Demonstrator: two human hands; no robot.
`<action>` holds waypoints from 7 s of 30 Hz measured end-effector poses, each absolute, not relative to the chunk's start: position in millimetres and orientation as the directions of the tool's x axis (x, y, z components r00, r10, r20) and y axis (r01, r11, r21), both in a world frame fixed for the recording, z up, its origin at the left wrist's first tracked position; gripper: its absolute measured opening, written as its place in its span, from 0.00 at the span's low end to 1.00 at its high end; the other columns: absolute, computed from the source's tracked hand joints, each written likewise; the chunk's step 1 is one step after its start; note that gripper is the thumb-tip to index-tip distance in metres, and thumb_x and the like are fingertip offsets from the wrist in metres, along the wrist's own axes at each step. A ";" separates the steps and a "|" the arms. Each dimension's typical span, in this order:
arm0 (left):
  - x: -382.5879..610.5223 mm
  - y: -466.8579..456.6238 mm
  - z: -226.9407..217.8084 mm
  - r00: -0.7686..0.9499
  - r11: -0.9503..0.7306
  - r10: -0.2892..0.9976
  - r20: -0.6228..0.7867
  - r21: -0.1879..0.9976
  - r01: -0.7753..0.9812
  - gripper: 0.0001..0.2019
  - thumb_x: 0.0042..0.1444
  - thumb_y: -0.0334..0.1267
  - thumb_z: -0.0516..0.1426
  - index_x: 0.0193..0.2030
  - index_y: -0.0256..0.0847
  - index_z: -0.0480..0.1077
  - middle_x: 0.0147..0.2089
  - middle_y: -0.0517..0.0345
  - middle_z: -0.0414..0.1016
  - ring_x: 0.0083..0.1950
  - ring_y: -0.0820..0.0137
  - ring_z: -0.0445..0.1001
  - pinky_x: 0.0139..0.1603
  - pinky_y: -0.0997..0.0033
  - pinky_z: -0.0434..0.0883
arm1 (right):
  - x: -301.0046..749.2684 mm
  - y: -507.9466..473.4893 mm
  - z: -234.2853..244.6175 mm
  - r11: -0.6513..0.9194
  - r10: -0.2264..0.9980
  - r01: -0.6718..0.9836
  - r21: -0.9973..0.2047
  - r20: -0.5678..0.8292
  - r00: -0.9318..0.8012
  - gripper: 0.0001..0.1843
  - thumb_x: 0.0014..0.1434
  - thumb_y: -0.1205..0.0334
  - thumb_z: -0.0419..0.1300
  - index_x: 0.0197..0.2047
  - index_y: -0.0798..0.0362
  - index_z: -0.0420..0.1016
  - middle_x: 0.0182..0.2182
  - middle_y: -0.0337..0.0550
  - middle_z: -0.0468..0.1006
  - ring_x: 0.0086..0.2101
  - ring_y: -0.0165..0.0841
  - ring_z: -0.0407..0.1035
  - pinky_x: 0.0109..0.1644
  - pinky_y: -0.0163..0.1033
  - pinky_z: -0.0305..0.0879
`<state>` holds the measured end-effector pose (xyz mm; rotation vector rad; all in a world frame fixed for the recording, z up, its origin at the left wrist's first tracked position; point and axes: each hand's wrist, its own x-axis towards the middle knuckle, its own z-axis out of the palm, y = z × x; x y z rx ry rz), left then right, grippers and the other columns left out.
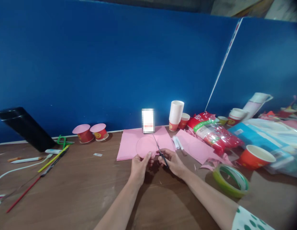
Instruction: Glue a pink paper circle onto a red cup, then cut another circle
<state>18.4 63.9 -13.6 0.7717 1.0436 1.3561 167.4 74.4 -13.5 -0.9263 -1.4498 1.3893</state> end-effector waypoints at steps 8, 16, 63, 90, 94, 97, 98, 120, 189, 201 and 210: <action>18.4 63.5 -14.3 -0.090 0.090 0.987 -0.137 0.912 -0.401 0.14 0.39 0.43 0.62 0.27 0.32 0.70 0.20 0.58 0.71 0.19 0.78 0.66 0.20 0.79 0.63 | 166.9 74.2 -13.5 0.067 0.943 -0.099 -0.993 0.096 -0.318 0.19 0.47 0.56 0.61 0.42 0.55 0.67 0.21 0.35 0.66 0.20 0.24 0.59 0.23 0.31 0.58; 18.6 63.5 -13.2 -0.100 0.077 0.987 -0.124 0.919 -0.387 0.15 0.39 0.43 0.62 0.27 0.31 0.70 0.20 0.57 0.71 0.20 0.77 0.66 0.20 0.79 0.63 | 167.7 73.7 -13.4 0.050 0.936 -0.139 -0.989 0.095 -0.339 0.20 0.48 0.56 0.61 0.43 0.56 0.66 0.21 0.35 0.65 0.21 0.25 0.61 0.24 0.30 0.59; 17.1 63.5 -16.0 -0.070 0.094 0.989 -0.128 0.928 -0.360 0.15 0.39 0.44 0.61 0.26 0.31 0.71 0.20 0.56 0.71 0.18 0.77 0.66 0.17 0.79 0.62 | 167.0 73.8 -11.6 0.041 0.947 -0.117 -0.992 0.076 -0.313 0.20 0.47 0.56 0.62 0.41 0.55 0.66 0.19 0.33 0.65 0.19 0.24 0.60 0.23 0.30 0.56; 17.3 64.4 -16.9 -0.111 0.099 0.984 -0.137 0.950 -0.295 0.18 0.39 0.47 0.60 0.25 0.30 0.71 0.18 0.55 0.71 0.17 0.74 0.67 0.17 0.77 0.63 | 167.2 72.4 -11.4 0.094 0.936 -0.068 -0.993 0.112 -0.333 0.19 0.48 0.55 0.61 0.40 0.56 0.66 0.21 0.35 0.65 0.21 0.25 0.60 0.24 0.31 0.57; 17.4 64.4 -18.4 -0.110 0.085 0.986 -0.123 0.950 -0.300 0.17 0.39 0.47 0.61 0.26 0.31 0.71 0.18 0.55 0.71 0.18 0.74 0.67 0.18 0.77 0.63 | 167.7 72.9 -12.9 0.101 0.933 -0.065 -0.993 0.118 -0.341 0.18 0.49 0.56 0.60 0.41 0.56 0.66 0.21 0.35 0.65 0.21 0.25 0.60 0.24 0.30 0.57; 17.4 64.1 -17.6 -0.123 0.079 0.985 -0.122 0.949 -0.306 0.17 0.38 0.47 0.61 0.26 0.31 0.71 0.19 0.55 0.71 0.18 0.74 0.67 0.18 0.77 0.63 | 167.6 72.8 -12.5 0.099 0.931 -0.077 -0.992 0.120 -0.345 0.18 0.49 0.55 0.60 0.41 0.56 0.66 0.21 0.35 0.65 0.21 0.25 0.60 0.24 0.31 0.57; 17.3 63.9 -17.2 -0.123 0.080 0.985 -0.123 0.949 -0.306 0.17 0.38 0.47 0.61 0.25 0.31 0.71 0.19 0.55 0.71 0.18 0.74 0.67 0.17 0.77 0.62 | 167.5 72.6 -12.1 0.098 0.932 -0.079 -0.992 0.120 -0.343 0.18 0.48 0.55 0.60 0.40 0.56 0.66 0.21 0.35 0.65 0.21 0.25 0.60 0.24 0.31 0.57; 17.0 64.1 -14.7 -0.128 0.109 0.980 -0.154 0.945 -0.309 0.18 0.37 0.47 0.61 0.26 0.31 0.71 0.17 0.56 0.70 0.17 0.75 0.66 0.14 0.79 0.59 | 168.6 72.8 -10.8 0.109 0.932 -0.047 -0.993 0.119 -0.341 0.17 0.48 0.55 0.61 0.40 0.55 0.68 0.21 0.35 0.66 0.21 0.26 0.60 0.24 0.31 0.59; 17.5 62.8 -10.5 -0.148 0.082 0.979 -0.139 0.937 -0.338 0.15 0.38 0.44 0.62 0.25 0.31 0.69 0.15 0.59 0.68 0.15 0.77 0.64 0.15 0.78 0.60 | 169.5 71.7 -5.2 0.103 0.925 -0.031 -0.994 0.107 -0.365 0.19 0.48 0.56 0.61 0.41 0.57 0.68 0.20 0.36 0.66 0.21 0.25 0.59 0.23 0.31 0.58; 17.8 62.3 -7.9 -0.171 0.082 0.974 -0.151 0.931 -0.356 0.17 0.35 0.45 0.63 0.26 0.31 0.70 0.16 0.59 0.68 0.16 0.77 0.64 0.14 0.79 0.59 | 169.7 72.6 -6.2 0.084 0.926 -0.043 -0.996 0.093 -0.365 0.19 0.47 0.56 0.61 0.41 0.57 0.68 0.20 0.35 0.66 0.22 0.25 0.59 0.23 0.30 0.57; 17.6 64.0 -12.2 -0.190 0.089 0.968 -0.163 0.934 -0.346 0.17 0.36 0.46 0.62 0.27 0.32 0.68 0.16 0.60 0.68 0.15 0.77 0.64 0.15 0.78 0.60 | 169.3 73.7 -8.8 0.086 0.932 -0.035 -0.996 0.092 -0.350 0.19 0.47 0.56 0.61 0.41 0.57 0.68 0.19 0.34 0.65 0.21 0.25 0.59 0.22 0.30 0.57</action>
